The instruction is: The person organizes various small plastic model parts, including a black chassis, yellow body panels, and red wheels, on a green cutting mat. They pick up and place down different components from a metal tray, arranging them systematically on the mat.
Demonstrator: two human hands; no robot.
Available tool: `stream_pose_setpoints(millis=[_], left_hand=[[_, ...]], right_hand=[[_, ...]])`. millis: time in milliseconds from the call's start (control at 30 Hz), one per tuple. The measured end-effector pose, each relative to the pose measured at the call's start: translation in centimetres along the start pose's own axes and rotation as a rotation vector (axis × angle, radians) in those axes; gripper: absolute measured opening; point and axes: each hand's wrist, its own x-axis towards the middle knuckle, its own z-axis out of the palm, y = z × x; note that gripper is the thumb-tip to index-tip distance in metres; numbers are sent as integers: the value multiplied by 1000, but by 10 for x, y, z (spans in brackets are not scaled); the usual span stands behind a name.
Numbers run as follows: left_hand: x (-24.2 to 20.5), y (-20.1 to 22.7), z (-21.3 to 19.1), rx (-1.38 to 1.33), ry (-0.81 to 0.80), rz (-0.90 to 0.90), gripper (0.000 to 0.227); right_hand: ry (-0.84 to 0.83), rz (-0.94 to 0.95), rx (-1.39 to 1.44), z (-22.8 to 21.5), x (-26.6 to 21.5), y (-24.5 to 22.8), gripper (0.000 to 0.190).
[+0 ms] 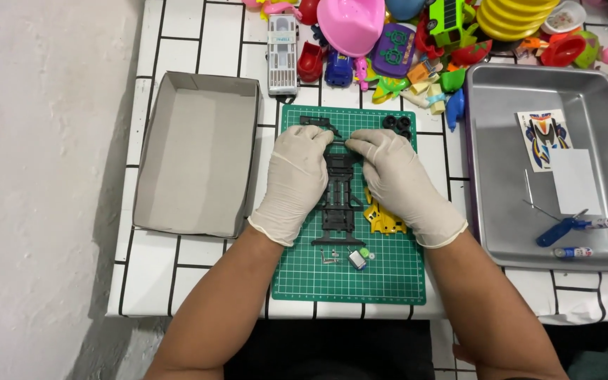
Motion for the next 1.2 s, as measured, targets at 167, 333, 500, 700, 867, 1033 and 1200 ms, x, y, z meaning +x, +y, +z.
stream_pose_setpoints(millis=[167, 333, 500, 700, 867, 1033, 1200], left_hand=[[-2, 0, 4, -11, 13, -10, 27], [-1, 3, 1, -45, 25, -16, 25], [0, 4, -1, -25, 27, -30, 25], [23, 49, -70, -189, 370, -21, 16], [25, 46, -83, -204, 581, 93, 13], [26, 38, -85, -121, 671, 107, 14], [22, 53, -96, -124, 564, 17, 44]], right_hand=[[19, -20, 5, 3, -1, 0, 41], [37, -25, 4, 4, -3, -1, 42], [67, -14, 16, 1, -3, -6, 42], [443, 3, 131, -19, -2, -29, 31], [675, -55, 115, -26, -11, -14, 24], [839, -98, 139, -22, -15, 4, 23], [822, -62, 163, -23, -18, -10, 15]])
